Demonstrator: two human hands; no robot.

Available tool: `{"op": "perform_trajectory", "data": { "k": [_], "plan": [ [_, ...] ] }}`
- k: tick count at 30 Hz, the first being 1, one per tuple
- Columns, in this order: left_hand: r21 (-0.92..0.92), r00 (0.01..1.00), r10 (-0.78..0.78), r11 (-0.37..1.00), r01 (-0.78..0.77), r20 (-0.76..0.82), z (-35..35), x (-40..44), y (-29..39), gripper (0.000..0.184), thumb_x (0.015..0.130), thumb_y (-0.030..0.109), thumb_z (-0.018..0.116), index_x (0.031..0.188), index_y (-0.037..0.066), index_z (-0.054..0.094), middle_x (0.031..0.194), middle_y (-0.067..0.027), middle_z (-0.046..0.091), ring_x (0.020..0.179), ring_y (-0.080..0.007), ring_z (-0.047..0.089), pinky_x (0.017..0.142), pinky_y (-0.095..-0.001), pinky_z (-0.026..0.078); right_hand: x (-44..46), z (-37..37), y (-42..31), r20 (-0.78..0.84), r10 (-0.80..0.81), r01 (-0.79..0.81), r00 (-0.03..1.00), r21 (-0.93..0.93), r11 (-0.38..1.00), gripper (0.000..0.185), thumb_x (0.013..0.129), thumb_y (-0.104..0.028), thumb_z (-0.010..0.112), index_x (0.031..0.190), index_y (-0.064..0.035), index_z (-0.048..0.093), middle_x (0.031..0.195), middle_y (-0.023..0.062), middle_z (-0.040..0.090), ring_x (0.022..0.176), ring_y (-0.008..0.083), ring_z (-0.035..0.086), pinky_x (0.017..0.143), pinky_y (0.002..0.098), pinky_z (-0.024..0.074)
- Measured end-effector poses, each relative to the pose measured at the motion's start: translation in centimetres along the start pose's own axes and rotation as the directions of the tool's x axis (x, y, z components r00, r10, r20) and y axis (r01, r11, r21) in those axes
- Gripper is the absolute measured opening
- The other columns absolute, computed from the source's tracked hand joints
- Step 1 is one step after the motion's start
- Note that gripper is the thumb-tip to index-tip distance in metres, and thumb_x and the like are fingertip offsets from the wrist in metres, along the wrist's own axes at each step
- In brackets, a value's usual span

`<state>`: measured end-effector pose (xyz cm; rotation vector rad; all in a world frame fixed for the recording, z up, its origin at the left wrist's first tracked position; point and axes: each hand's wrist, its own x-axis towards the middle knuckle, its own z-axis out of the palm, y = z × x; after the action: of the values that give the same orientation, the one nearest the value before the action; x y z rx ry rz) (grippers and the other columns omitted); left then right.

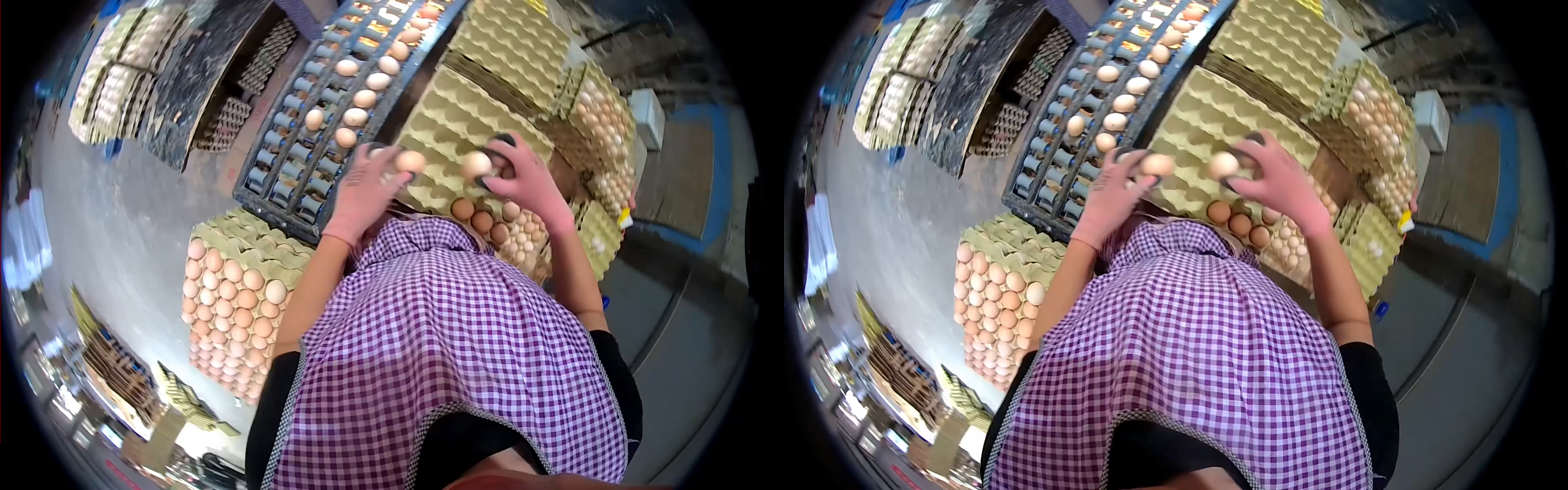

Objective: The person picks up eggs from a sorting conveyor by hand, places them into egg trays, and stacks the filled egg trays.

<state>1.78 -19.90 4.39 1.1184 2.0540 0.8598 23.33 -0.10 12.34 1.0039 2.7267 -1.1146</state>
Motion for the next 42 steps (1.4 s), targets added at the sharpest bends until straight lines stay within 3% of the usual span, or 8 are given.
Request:
{"op": "perform_trajectory", "data": {
  "k": [6,13,15,19,25,30,35,42],
  "plan": [
    [0.027,0.842,-0.295,0.939,0.343,-0.452,-3.3,0.6,-10.7,0.055,0.096,0.046,0.062,0.139,0.013,0.053,0.147,-0.017,0.051,0.14,-0.0408,0.04,0.107,-0.0502,0.042,19.1,8.6,-7.7,0.17,-0.317,0.355,0.933,-0.286,0.89,0.063,0.083,-0.046,0.073,0.135,-0.0129,0.06,0.126,0.0208,0.059,0.116,0.0385,0.061,0.099,0.0438,0.0494],
    [0.05,0.742,-0.618,0.759,0.649,-0.261,-3.1,4.2,-15.5,0.067,0.092,0.044,0.063,0.151,0.022,0.04,0.155,-0.0181,0.039,0.138,-0.0348,0.047,0.104,-0.048,0.047,32.0,17.8,-6.7,0.363,-0.21,0.373,0.908,-0.469,0.801,0.064,0.084,-0.048,0.067,0.14,-0.0174,0.057,0.132,0.0172,0.062,0.123,0.0349,0.059,0.102,0.0431,0.0482],
    [-0.029,0.687,-0.638,0.739,0.673,-0.348,-4.9,3.2,-13.1,0.059,0.084,0.027,0.073,0.138,0.02,0.052,0.139,-0.0205,0.045,0.121,-0.0346,0.061,0.09,-0.0434,0.055,30.1,17.8,-8.3,0.155,-0.388,0.413,0.909,-0.478,0.775,0.043,0.087,-0.034,0.066,0.124,-0.0127,0.062,0.119,0.0177,0.061,0.11,0.0367,0.063,0.093,0.0458,0.0519],
    [0.135,0.668,-0.54,0.717,0.683,-0.511,-4.5,2.6,-14.8,0.05,0.082,0.016,0.07,0.129,0.014,0.056,0.13,-0.0187,0.049,0.11,-0.0378,0.063,0.085,-0.0433,0.056,24.0,19.4,-11.6,0.315,-0.493,0.582,0.811,-0.355,0.731,0.03,0.083,-0.018,0.064,0.111,-0.009,0.059,0.112,0.0188,0.059,0.108,0.038,0.062,0.09,0.0457,0.0523],
    [0.382,0.692,-0.427,0.608,0.696,-0.582,-1.8,3.7,-18.2,0.056,0.082,0.029,0.067,0.133,0.011,0.053,0.129,-0.0196,0.051,0.119,-0.0399,0.053,0.099,-0.0499,0.045,18.6,24.1,-10.2,0.36,-0.593,0.693,0.72,-0.418,0.588,0.044,0.079,-0.026,0.073,0.119,-0.0131,0.06,0.121,0.0143,0.058,0.113,0.0325,0.06,0.091,0.0426,0.05],
    [0.535,0.771,0.172,0.808,0.246,-0.613,-1.7,3.3,-12.1,0.066,0.09,0.037,0.069,0.143,0.006,0.046,0.139,-0.0257,0.048,0.127,-0.0457,0.046,0.109,-0.057,0.035,12.2,8.2,-4.1,-0.18,-0.552,0.539,0.814,-0.119,0.834,0.044,0.087,-0.026,0.072,0.126,-0.0065,0.062,0.123,0.014,0.063,0.112,0.0287,0.062,0.097,0.0405,0.0491],
    [0.274,0.882,0.466,0.842,-0.465,0.067,1.2,1.9,1.8,0.046,0.083,0.022,0.076,0.123,0.003,0.063,0.121,-0.016,0.063,0.12,-0.0381,0.054,0.107,-0.0502,0.039,-2.4,-3.2,8.9,-0.569,0.042,-0.058,0.821,-0.01,0.998,0.036,0.087,-0.024,0.073,0.117,-0.005,0.069,0.102,0.0143,0.072,0.091,0.028,0.071,0.082,0.0343,0.0549],
    [0.243,0.611,0.59,0.585,-0.774,0.527,10.8,2.2,3.5,0.05,0.084,0.025,0.076,0.128,0.006,0.06,0.127,-0.0136,0.062,0.128,-0.0349,0.053,0.118,-0.0507,0.031,-12.3,9.0,12.6,-0.337,-0.031,-0.097,0.941,-0.358,0.929,0.045,0.087,-0.028,0.07,0.127,-0.01,0.062,0.125,0.0111,0.062,0.122,0.035,0.055,0.108,0.0452,0.0421]
  ]
}}
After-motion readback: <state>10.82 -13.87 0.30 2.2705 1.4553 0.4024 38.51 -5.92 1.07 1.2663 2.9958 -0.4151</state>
